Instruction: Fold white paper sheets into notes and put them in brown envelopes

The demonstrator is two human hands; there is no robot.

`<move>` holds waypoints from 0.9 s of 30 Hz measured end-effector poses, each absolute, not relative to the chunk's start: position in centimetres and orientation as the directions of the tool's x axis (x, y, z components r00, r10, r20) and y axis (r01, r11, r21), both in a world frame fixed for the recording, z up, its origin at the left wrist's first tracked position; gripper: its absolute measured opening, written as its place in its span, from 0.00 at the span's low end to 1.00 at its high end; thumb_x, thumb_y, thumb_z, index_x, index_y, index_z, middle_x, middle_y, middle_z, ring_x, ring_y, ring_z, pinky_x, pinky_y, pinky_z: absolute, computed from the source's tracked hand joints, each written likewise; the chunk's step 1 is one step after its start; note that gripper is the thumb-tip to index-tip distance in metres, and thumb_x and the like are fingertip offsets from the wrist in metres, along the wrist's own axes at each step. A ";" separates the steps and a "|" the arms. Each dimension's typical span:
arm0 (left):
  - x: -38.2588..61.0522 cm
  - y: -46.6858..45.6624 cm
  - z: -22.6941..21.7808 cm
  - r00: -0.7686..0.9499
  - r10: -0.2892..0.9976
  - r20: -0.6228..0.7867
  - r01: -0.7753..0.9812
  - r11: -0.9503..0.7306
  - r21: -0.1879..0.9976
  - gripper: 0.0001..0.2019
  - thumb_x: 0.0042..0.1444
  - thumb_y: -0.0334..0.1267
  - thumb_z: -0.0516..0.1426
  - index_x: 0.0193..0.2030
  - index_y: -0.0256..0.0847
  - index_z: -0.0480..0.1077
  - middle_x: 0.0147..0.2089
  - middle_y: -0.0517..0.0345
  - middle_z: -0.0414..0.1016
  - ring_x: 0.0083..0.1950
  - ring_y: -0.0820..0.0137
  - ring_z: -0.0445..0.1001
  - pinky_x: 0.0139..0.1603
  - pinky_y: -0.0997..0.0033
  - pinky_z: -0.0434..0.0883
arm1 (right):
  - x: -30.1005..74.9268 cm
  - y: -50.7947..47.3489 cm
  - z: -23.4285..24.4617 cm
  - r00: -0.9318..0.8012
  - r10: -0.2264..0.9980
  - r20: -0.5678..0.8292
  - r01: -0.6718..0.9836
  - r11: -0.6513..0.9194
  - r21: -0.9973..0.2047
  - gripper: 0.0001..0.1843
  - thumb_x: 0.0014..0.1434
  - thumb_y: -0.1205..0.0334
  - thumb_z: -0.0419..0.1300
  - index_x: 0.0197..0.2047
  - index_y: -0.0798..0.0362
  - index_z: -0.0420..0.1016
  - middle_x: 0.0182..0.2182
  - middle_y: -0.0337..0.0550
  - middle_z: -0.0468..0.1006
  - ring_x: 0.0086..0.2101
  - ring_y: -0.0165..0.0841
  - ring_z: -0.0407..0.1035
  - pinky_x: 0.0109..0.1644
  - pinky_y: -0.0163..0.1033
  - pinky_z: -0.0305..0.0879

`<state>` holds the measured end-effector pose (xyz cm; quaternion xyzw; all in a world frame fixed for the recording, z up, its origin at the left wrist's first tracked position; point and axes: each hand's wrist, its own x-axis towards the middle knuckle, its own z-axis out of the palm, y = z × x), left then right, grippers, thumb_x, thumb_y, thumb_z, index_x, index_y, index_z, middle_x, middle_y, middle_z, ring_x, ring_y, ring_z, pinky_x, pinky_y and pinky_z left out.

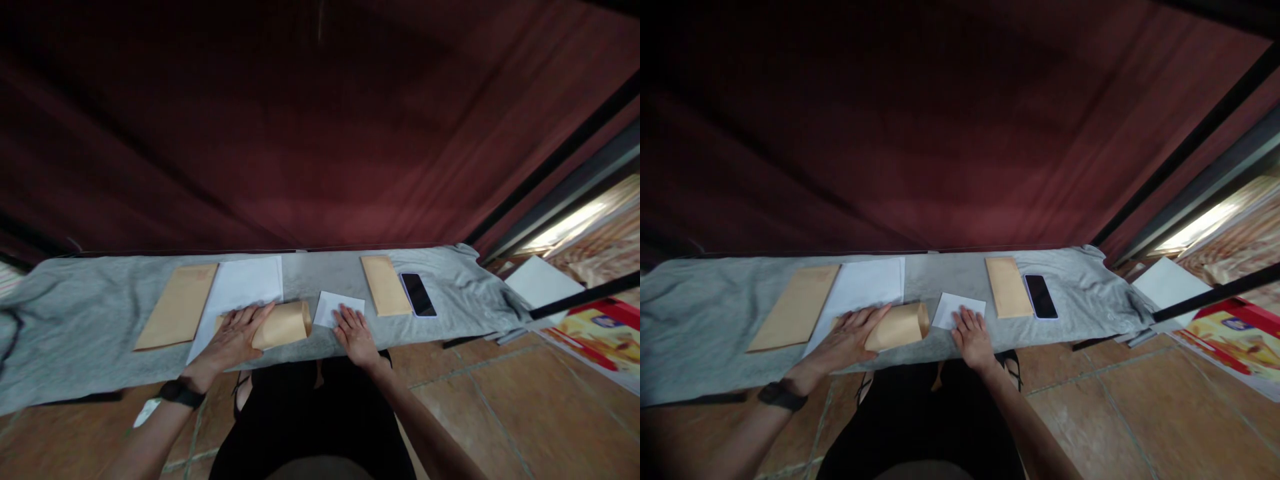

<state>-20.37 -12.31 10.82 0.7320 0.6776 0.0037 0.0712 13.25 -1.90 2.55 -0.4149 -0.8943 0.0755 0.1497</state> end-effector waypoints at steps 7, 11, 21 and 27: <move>-19.8 -10.9 11.1 0.090 0.987 -0.133 0.989 -0.072 0.132 0.49 0.47 0.39 0.59 0.76 0.50 0.41 0.70 0.46 0.61 0.70 0.51 0.60 0.68 0.47 0.54 | 15.0 -1.0 3.7 -0.171 0.970 0.175 0.918 0.221 -0.330 0.30 0.67 0.52 0.54 0.66 0.61 0.63 0.57 0.66 0.71 0.57 0.53 0.65 0.57 0.54 0.65; -20.0 -10.8 11.2 0.077 0.989 -0.128 0.994 -0.066 0.091 0.50 0.46 0.39 0.60 0.76 0.50 0.42 0.70 0.46 0.60 0.70 0.51 0.60 0.69 0.48 0.52 | 13.1 -0.4 5.5 -0.058 0.997 0.045 0.962 0.068 -0.266 0.30 0.63 0.49 0.60 0.61 0.62 0.67 0.52 0.67 0.73 0.52 0.54 0.70 0.51 0.51 0.68; -20.4 -11.6 9.7 0.047 0.989 -0.140 0.989 -0.026 0.144 0.52 0.47 0.45 0.62 0.76 0.50 0.40 0.70 0.45 0.60 0.70 0.49 0.59 0.70 0.47 0.50 | 12.5 0.5 6.8 0.112 0.980 -0.167 0.929 -0.163 -0.333 0.24 0.60 0.50 0.64 0.53 0.56 0.68 0.46 0.58 0.79 0.50 0.46 0.74 0.50 0.43 0.67; -20.8 -11.7 8.8 0.055 0.991 -0.125 0.986 -0.034 0.166 0.54 0.45 0.45 0.63 0.76 0.51 0.39 0.71 0.45 0.58 0.71 0.51 0.58 0.70 0.47 0.50 | 13.6 0.4 5.5 0.022 0.997 -0.080 0.812 -0.065 -0.580 0.11 0.60 0.56 0.59 0.43 0.52 0.73 0.40 0.51 0.79 0.43 0.42 0.76 0.47 0.43 0.68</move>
